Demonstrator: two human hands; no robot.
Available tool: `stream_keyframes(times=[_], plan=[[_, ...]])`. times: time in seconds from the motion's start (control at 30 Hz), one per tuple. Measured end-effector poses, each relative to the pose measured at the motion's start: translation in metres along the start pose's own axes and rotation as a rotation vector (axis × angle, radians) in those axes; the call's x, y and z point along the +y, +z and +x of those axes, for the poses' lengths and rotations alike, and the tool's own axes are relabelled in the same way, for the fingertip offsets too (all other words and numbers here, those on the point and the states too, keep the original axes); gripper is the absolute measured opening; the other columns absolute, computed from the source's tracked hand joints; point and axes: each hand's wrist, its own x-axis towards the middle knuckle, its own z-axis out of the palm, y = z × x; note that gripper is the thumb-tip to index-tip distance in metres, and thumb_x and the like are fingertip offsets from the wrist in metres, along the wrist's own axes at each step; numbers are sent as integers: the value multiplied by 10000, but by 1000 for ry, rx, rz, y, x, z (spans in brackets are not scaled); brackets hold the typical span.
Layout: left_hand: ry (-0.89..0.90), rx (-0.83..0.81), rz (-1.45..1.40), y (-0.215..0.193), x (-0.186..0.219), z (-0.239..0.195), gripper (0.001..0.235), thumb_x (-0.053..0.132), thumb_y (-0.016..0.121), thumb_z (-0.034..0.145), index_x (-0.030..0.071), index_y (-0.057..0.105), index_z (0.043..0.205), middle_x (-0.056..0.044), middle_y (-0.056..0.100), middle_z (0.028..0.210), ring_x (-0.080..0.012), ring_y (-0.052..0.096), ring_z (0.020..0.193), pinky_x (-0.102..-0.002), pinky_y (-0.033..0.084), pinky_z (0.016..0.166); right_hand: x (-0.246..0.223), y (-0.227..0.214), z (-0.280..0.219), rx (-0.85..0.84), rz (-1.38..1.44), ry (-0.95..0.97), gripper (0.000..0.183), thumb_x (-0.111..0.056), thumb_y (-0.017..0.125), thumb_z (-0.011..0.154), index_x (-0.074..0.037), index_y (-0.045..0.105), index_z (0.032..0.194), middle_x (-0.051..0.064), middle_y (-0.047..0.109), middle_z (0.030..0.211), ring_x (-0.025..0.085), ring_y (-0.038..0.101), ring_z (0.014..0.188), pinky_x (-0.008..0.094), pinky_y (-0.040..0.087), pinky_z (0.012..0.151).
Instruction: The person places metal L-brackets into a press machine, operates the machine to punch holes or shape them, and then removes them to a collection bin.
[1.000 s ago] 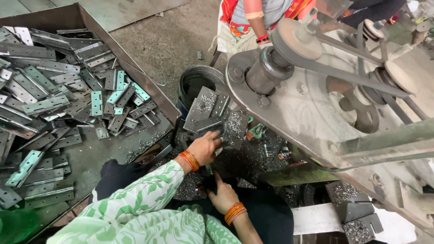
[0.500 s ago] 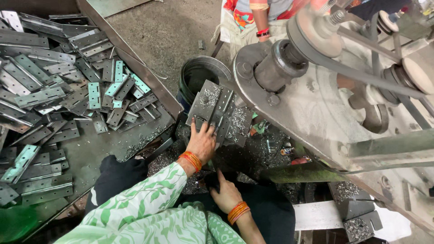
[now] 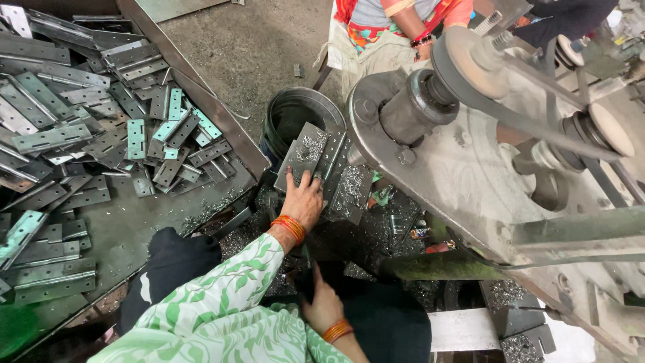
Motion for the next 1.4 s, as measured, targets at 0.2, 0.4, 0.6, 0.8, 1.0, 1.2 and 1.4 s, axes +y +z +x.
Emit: stream_keyframes(times=[0.2,0.4,0.6,0.8,1.0,1.2,1.4], plan=[[32,82,-13,2,-8,-12,298,235,560,920,86,748,1098,-101,597,1327,-366,416,1340,-733,226,1127,26,50,5,101,251,-75,980,-302,778,767,-214,262,1596,264,725,1109,421,704,1039,495,603,845],[15,21,-60,13,-1,-9,270,210,551,939,102,760,1071,-63,616,1297,-360,420,1348,-729,236,1138,21,-6,6,128,72,-199,855,-270,784,821,-136,338,1538,264,694,1203,441,681,1078,505,569,886],[-6,75,-54,17,-6,21,287,212,555,912,124,763,1090,-53,611,1345,-348,416,1349,-715,246,1121,23,17,11,30,9,-38,927,-235,748,804,-191,252,1586,217,693,1205,424,679,1069,490,566,899],[14,31,-17,12,-9,12,284,216,567,908,129,764,1094,-46,617,1327,-364,406,1352,-720,251,1100,44,66,17,178,232,-191,933,-232,776,810,-175,241,1573,253,659,1257,455,676,1046,496,583,844],[-11,42,-46,21,-6,17,289,223,550,949,127,765,1115,-22,627,1313,-357,406,1365,-717,244,1125,23,-6,8,86,86,-159,842,-265,767,842,-125,335,1552,272,703,1178,432,685,1084,476,570,905],[-50,153,-59,28,-10,41,311,231,540,938,135,761,1134,-31,623,1338,-357,411,1355,-725,246,1117,30,22,14,32,13,-58,930,-250,744,805,-152,243,1582,226,695,1181,408,689,1049,473,579,887],[-2,69,-27,26,-12,23,336,216,518,951,125,738,1188,-41,584,1419,-375,375,1412,-734,235,1119,55,78,22,178,291,-216,921,-227,773,816,-193,252,1575,246,691,1209,435,698,1036,481,597,825]])
